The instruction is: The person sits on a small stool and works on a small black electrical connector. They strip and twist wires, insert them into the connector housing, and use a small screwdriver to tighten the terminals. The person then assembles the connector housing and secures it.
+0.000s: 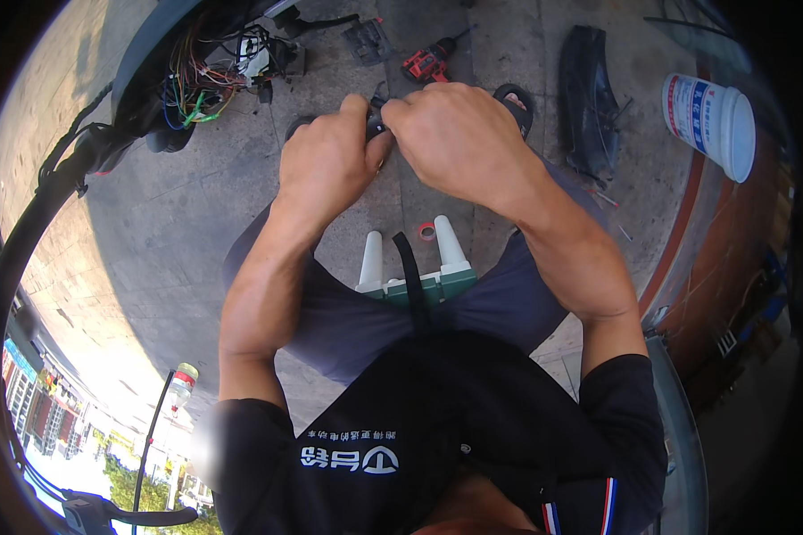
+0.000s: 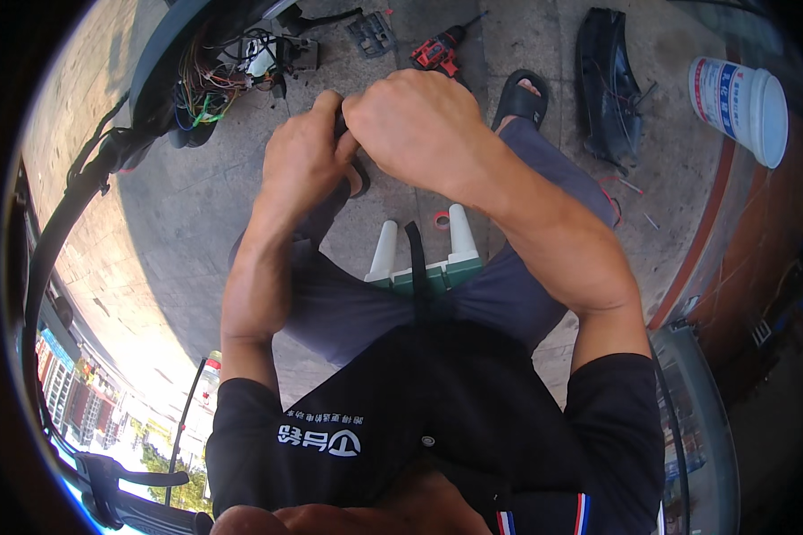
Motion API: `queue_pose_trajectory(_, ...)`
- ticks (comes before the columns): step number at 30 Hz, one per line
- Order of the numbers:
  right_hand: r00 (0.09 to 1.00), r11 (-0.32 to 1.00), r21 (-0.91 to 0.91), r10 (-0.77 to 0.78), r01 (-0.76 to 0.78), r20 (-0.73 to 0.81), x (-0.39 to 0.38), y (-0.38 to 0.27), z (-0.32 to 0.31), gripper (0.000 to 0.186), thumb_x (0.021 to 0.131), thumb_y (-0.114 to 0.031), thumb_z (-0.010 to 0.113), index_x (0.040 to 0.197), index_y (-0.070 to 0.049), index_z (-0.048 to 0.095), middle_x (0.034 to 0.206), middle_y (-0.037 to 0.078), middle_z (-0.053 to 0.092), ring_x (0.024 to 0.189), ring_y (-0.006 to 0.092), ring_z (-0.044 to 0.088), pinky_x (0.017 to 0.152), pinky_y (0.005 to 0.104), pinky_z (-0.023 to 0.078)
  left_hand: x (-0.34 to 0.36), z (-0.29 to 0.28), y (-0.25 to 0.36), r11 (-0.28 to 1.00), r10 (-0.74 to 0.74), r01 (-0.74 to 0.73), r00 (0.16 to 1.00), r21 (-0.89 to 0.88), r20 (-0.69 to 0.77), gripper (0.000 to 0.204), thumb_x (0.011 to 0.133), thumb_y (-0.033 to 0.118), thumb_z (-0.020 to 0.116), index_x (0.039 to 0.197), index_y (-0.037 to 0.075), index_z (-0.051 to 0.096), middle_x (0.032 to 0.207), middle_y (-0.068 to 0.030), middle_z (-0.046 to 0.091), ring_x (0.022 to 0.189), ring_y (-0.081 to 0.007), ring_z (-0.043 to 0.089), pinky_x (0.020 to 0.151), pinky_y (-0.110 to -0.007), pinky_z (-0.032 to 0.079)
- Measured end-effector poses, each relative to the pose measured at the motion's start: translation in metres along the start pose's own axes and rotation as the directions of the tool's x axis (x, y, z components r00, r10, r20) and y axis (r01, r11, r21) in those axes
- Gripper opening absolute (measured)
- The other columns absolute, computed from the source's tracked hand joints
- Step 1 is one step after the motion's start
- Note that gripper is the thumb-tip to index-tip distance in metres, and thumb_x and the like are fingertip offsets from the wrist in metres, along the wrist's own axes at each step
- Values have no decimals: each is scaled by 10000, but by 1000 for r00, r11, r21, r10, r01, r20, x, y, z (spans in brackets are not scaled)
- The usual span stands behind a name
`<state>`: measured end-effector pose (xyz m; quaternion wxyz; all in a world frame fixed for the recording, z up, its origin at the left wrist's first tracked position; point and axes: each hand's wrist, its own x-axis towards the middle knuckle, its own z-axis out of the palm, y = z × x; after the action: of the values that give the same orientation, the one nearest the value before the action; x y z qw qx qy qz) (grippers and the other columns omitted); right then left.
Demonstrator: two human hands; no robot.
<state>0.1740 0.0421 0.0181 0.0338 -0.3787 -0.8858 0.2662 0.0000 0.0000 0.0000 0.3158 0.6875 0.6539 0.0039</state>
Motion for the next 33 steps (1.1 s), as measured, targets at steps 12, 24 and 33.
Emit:
queue_pose_trajectory(12,974,983,162,-51,88,-219,-3,25,-15,119,842,-133,657,947,-99,701,784,45,664,825,278,640,780,413,451,6,-8,-7,829,99,-154,987,-537,-130,378,858,312,754,1029,15,594,666,-141,628,602,-276,637,571,-374,468)
queue_pose_trajectory(24,991,952,301,-18,57,-130,-5,32,-29,119,839,-142,677,940,-95,718,820,47,686,826,265,648,790,406,438,4,-16,-5,813,126,-208,975,-544,-184,419,847,359,768,1023,17,602,684,-132,655,628,-271,668,586,-364,494)
queue_pose_trajectory(33,991,967,253,2,33,-136,-2,26,-26,114,842,-162,674,932,-107,718,848,36,682,871,244,641,839,394,408,6,-14,-2,851,135,-209,974,-483,-184,423,847,382,762,1000,22,600,672,-143,642,628,-302,662,572,-383,486)
